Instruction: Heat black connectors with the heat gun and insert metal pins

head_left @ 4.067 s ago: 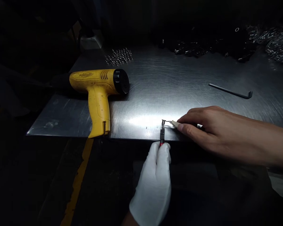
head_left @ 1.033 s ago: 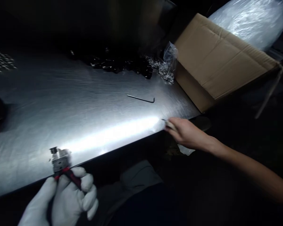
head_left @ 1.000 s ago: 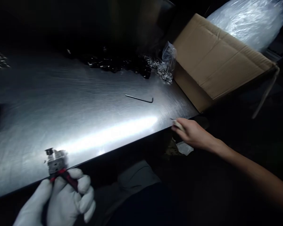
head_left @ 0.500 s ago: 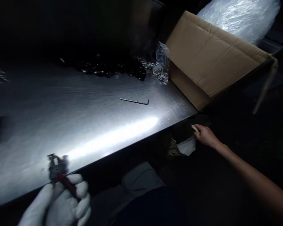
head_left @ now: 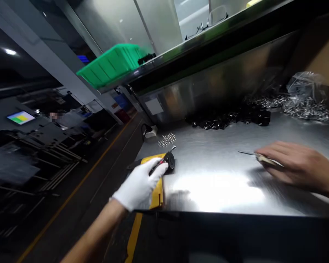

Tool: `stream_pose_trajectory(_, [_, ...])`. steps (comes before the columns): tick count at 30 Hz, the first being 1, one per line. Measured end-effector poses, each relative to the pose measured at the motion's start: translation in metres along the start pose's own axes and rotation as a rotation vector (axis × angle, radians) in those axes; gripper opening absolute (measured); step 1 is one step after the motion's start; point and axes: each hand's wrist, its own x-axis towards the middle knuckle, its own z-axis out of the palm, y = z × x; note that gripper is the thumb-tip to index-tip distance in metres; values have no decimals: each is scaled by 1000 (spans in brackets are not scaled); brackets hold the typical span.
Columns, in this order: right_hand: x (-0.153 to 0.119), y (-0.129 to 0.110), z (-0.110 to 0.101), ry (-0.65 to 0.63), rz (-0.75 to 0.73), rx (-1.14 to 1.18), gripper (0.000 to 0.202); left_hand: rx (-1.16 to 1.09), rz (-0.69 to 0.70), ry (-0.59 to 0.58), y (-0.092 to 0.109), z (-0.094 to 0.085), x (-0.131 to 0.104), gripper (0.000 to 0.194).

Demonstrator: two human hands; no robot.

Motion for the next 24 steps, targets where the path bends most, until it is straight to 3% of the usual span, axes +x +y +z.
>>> stream_pose_trajectory(3, [50,17,24,93,47,-64,30,726,18,-41,-21,-31,64,49])
stream_pose_trajectory(7, [64,54,55,187,223,-92,27,954,-30,-93,-44,-37,121,47])
stream_pose_trajectory(13, [52,76,76,122,363,-56,29,1120,6,-174,-58,-24,147,48])
stream_pose_trajectory(18, [56,73,76,107,404,-29,31,1172,26,-231,-58,-13,165,46])
stream_pose_trajectory(24, [58,70,72,103,410,8,30,1219,23,-220,-53,-4,176,45])
